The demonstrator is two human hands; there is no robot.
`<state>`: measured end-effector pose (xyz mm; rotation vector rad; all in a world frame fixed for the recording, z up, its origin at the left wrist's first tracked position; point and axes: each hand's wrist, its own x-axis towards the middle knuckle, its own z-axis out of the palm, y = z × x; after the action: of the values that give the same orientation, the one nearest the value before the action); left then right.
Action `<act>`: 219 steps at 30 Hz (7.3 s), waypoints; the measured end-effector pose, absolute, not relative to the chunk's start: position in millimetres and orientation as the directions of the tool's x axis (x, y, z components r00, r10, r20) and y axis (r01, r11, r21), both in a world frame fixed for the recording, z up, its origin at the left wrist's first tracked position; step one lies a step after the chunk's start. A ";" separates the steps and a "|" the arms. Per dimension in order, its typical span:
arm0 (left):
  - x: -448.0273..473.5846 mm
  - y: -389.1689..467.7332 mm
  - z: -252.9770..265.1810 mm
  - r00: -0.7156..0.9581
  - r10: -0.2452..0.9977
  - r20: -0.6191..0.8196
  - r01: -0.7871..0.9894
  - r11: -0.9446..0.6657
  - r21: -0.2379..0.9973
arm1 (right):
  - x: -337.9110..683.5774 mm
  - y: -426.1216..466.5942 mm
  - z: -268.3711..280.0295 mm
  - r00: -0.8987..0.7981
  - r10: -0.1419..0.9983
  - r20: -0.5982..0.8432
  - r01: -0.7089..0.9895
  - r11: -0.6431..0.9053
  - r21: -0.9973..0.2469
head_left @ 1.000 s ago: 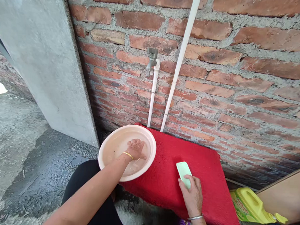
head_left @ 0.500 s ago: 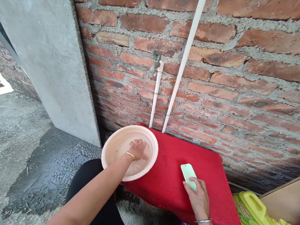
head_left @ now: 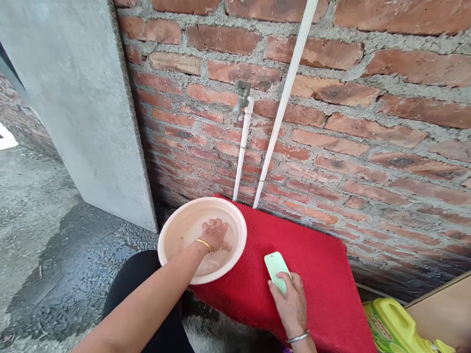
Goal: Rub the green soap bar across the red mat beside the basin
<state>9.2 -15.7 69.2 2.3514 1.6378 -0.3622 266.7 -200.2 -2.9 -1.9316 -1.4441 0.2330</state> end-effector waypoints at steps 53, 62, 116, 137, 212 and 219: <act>5.4 -14.7 60.9 0.305 0.880 -0.365 0.950 -0.305 0.059 | 309.0 -201.5 -2.6 0.571 0.782 0.248 0.693 -0.298 -0.656; 5.0 -15.3 61.3 0.298 0.882 -0.364 0.952 -0.303 0.046 | 245.7 -195.6 -5.4 0.282 0.912 0.299 0.791 -0.044 -0.610; 12.1 -20.4 74.4 0.346 0.861 -0.373 0.935 -0.350 0.060 | 269.0 -198.9 -17.6 0.417 0.834 0.361 0.791 -0.138 -0.596; 10.3 -18.1 70.3 0.353 0.866 -0.353 0.934 -0.351 0.074 | 267.2 -196.3 -10.2 0.405 0.866 0.292 0.750 -0.133 -0.648; 10.3 -16.3 68.4 0.357 0.874 -0.331 0.932 -0.354 0.070 | 267.6 -198.1 -3.0 0.398 0.879 0.262 0.737 -0.136 -0.662; 10.3 -16.5 69.8 0.351 0.871 -0.344 0.935 -0.348 0.071 | 249.8 -193.6 -4.8 0.316 0.911 0.265 0.759 -0.075 -0.647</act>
<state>10.3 -16.5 69.8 2.3601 1.6167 -0.3598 249.8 -193.6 -4.8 -1.8682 -1.4813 0.2694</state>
